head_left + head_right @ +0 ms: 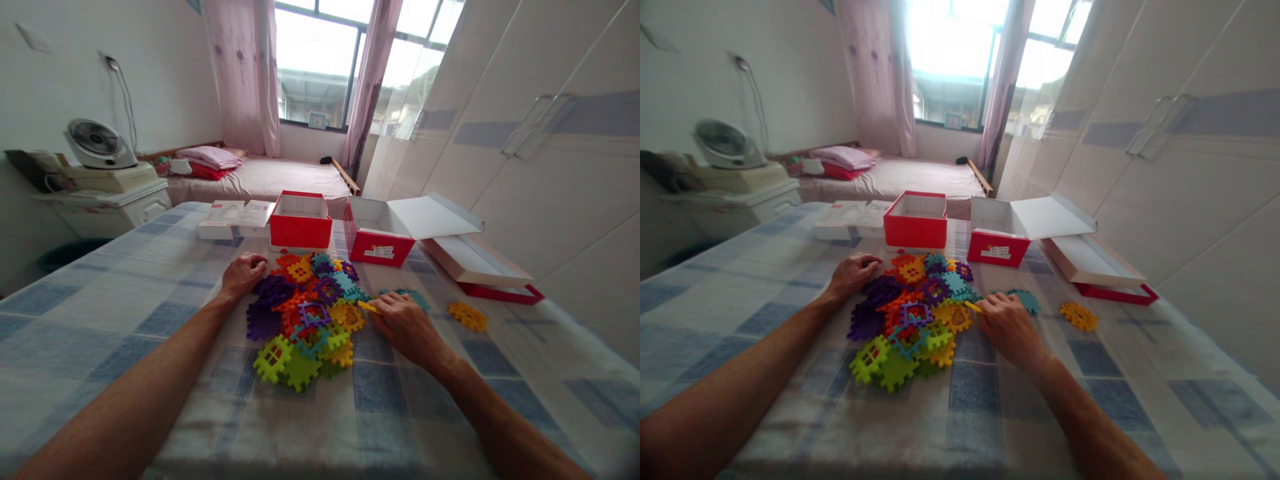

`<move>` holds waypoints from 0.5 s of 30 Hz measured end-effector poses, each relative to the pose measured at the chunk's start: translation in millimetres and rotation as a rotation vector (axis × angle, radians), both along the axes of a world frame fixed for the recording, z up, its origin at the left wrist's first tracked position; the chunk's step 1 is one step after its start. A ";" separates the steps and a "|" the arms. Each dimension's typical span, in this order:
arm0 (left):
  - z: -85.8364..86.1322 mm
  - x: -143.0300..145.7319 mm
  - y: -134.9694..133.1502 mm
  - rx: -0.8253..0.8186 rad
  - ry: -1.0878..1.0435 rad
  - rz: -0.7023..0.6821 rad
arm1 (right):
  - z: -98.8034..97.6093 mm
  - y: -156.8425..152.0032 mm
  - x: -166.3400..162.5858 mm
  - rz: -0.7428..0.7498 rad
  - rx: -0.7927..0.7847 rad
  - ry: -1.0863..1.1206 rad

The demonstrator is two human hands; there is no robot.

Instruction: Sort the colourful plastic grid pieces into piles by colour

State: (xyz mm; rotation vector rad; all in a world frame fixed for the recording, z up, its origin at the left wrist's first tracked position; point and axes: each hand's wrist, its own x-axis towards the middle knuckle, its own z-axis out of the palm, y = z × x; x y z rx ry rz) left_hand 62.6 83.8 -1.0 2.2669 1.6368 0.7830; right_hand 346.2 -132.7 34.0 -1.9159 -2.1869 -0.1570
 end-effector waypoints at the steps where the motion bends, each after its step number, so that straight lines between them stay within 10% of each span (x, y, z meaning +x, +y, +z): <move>1: 0.0 0.1 -0.1 -0.001 0.001 -0.001 | 2.0 -0.3 -1.4 -0.028 -0.003 0.096; 7: 0.7 0.6 -1.2 -0.007 0.002 0.014 | 13.6 5.3 -20.9 -0.096 -0.244 0.500; 15: 0.0 0.9 -1.4 0.004 0.003 0.016 | -6.3 22.8 -42.5 -0.089 -0.031 0.541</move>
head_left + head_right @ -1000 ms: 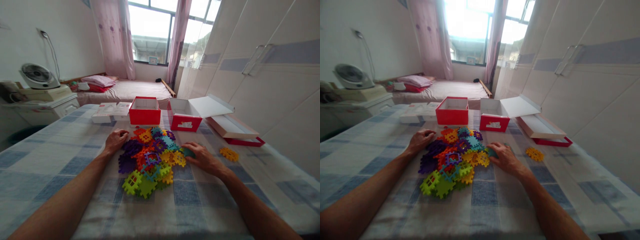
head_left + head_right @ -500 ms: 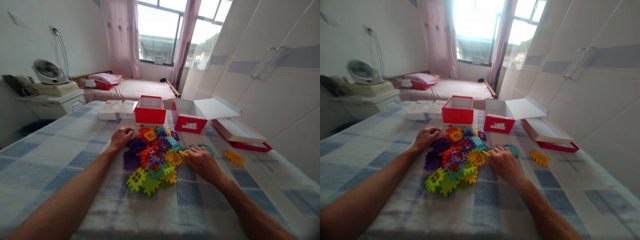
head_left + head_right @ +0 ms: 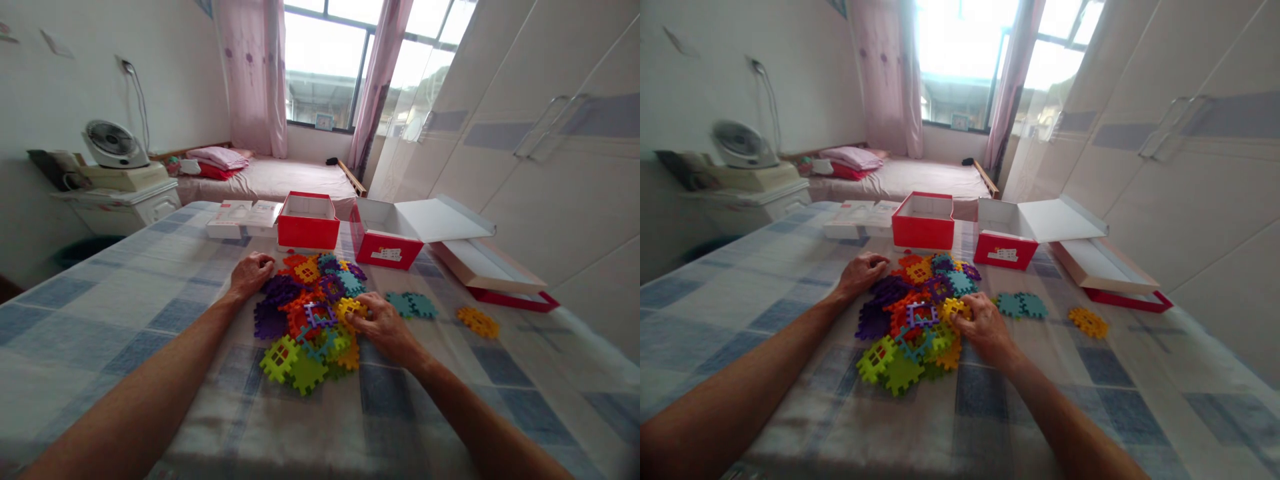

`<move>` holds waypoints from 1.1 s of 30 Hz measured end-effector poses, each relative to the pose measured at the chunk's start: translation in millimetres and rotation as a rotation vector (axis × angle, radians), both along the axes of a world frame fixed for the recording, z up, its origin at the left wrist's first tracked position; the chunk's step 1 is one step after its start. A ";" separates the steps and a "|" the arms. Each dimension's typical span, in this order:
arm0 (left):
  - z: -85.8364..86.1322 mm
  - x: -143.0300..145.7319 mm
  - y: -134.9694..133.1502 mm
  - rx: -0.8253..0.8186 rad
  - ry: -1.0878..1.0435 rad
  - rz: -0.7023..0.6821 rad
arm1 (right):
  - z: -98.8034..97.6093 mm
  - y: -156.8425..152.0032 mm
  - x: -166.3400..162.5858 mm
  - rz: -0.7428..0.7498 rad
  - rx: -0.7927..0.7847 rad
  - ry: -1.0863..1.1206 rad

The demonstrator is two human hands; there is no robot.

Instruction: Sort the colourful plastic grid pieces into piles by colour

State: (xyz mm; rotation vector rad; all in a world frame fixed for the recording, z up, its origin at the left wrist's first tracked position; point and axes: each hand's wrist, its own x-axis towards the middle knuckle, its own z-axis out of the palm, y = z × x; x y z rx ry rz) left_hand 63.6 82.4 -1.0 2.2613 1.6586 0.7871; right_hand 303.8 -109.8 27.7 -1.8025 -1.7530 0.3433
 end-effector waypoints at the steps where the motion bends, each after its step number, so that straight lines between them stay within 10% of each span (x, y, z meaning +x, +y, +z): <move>1: 0.0 0.1 -0.1 -0.001 0.000 0.004 | -0.7 0.1 -1.7 -0.001 0.026 0.004; 25: -0.1 -0.1 0.3 0.011 0.016 0.002 | -2.5 -10.3 0.7 0.013 0.086 -0.005; 33: 0.4 -1.4 1.6 -0.011 0.016 -0.016 | 18.9 -28.1 64.0 -0.174 0.084 0.140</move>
